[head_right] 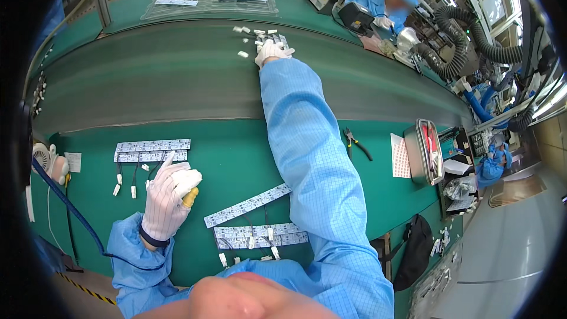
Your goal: The worker is assembling and inspecting strips of LEDs or electronic components on a workbench.
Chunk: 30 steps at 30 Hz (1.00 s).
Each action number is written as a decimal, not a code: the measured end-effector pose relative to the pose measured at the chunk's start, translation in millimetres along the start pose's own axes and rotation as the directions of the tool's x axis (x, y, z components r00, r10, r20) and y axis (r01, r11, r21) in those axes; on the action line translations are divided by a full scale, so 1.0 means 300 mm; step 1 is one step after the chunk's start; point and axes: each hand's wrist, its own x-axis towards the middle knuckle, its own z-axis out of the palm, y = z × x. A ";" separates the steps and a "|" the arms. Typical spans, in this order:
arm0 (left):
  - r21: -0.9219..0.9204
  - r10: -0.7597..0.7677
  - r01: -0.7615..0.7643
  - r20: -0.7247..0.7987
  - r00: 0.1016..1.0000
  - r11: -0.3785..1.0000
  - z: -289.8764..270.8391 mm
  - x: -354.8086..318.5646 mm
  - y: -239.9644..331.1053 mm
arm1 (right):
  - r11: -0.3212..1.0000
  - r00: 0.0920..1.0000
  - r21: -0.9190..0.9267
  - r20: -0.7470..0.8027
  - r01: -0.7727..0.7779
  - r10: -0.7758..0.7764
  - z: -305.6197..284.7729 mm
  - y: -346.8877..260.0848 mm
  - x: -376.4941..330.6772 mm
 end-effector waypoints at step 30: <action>-0.220 -0.085 0.070 -0.061 0.995 0.973 0.097 -0.005 0.005 | 0.694 0.732 0.255 -0.364 0.674 -0.577 0.030 0.525 -0.869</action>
